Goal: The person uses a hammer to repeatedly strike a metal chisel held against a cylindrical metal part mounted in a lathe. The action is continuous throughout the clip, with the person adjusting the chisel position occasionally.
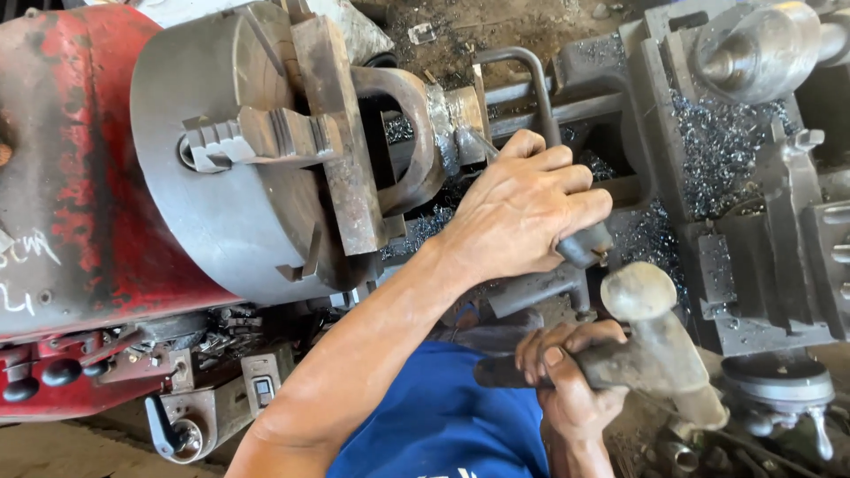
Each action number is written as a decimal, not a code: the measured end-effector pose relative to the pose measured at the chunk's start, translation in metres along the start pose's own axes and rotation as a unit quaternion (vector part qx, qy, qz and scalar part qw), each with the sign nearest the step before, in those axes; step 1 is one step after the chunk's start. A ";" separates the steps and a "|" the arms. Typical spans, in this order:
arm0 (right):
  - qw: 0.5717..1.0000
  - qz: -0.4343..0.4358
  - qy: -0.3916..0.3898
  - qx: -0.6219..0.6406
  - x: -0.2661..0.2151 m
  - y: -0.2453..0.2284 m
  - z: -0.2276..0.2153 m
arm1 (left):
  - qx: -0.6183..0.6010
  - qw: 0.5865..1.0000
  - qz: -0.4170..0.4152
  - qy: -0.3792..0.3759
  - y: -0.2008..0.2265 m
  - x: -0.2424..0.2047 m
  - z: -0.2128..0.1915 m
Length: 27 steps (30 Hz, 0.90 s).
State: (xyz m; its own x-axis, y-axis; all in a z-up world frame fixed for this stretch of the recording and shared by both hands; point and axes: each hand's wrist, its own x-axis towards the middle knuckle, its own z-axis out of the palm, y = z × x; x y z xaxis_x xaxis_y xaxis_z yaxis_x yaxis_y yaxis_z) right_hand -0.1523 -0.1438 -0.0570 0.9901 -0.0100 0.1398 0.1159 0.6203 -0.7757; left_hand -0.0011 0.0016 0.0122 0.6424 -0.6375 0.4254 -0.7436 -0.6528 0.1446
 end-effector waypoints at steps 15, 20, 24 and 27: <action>0.993 -0.089 -0.008 -0.077 0.008 -0.027 0.007 | 0.026 0.999 -0.023 -0.002 0.002 0.000 0.000; 0.993 -0.084 -0.008 -0.077 0.008 -0.030 0.006 | 0.010 0.999 -0.033 -0.020 -0.001 -0.004 0.000; 0.995 -0.076 -0.007 -0.071 0.013 -0.030 0.004 | 0.021 1.000 -0.019 0.003 -0.006 0.001 0.001; 0.995 -0.072 -0.004 -0.072 0.010 -0.027 -0.001 | 0.026 0.999 -0.014 0.014 -0.008 0.002 0.003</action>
State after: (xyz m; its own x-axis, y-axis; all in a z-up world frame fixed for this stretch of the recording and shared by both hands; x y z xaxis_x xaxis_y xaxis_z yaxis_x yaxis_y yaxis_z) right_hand -0.1457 -0.1612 -0.0355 0.9621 -0.0835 0.2597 0.2663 0.4942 -0.8276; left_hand 0.0071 0.0040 0.0093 0.6560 -0.6076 0.4477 -0.7148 -0.6906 0.1101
